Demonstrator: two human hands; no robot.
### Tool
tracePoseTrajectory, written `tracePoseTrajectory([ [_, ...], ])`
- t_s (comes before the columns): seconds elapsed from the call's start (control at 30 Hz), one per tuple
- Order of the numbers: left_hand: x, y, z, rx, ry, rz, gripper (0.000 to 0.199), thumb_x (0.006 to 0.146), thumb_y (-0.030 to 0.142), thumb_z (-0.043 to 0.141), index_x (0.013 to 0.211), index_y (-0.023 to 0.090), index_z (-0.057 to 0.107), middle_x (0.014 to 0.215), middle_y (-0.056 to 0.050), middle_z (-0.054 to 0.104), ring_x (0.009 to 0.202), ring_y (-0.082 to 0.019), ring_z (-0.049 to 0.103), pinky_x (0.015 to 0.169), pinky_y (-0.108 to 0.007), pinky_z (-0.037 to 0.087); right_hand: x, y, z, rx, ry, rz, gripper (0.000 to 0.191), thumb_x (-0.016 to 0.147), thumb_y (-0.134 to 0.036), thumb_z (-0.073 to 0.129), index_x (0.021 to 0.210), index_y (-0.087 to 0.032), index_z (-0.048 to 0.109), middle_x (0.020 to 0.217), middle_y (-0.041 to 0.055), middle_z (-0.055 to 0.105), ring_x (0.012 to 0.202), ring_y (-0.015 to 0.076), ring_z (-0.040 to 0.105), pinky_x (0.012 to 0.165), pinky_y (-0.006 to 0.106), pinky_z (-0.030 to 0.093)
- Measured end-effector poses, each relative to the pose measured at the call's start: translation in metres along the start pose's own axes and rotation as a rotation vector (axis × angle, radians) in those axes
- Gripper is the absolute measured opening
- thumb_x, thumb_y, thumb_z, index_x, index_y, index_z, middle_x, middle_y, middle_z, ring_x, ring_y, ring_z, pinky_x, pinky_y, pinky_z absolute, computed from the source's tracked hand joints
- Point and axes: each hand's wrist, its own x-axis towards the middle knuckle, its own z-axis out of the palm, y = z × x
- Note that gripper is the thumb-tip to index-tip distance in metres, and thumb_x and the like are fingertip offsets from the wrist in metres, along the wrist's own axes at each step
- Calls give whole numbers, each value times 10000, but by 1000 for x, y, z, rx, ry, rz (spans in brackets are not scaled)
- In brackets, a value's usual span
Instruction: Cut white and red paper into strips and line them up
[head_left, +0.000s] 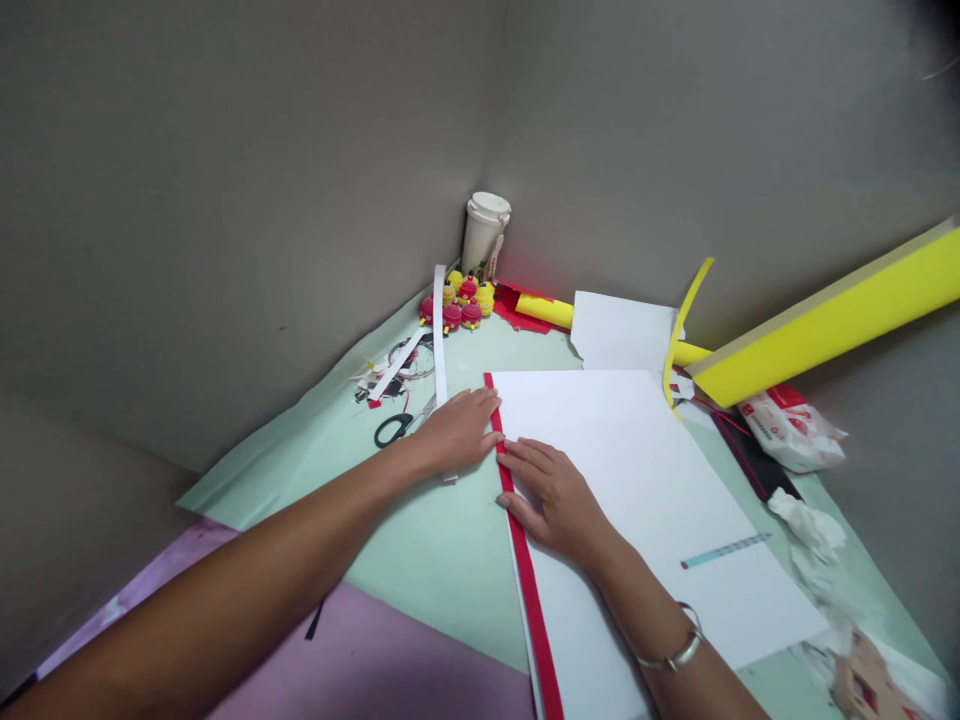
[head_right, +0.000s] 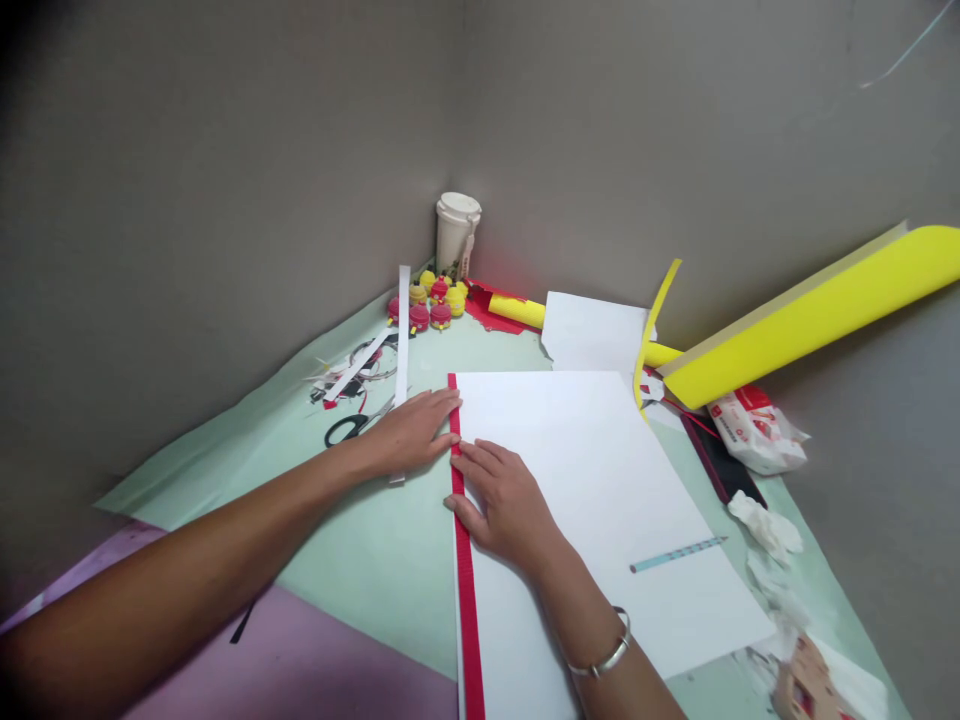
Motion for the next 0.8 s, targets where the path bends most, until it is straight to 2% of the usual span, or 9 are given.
tracePoseTrajectory([
  [0.8, 1, 0, 0, 29, -26, 2, 545, 946, 377, 449, 1416, 105, 405, 1530, -125, 370, 1421, -217, 307, 1169, -358, 199, 0, 1, 1, -22, -3, -17, 464, 888, -356, 609, 1322, -197, 575, 1345, 106, 608, 1264, 281, 513, 1036, 478, 456],
])
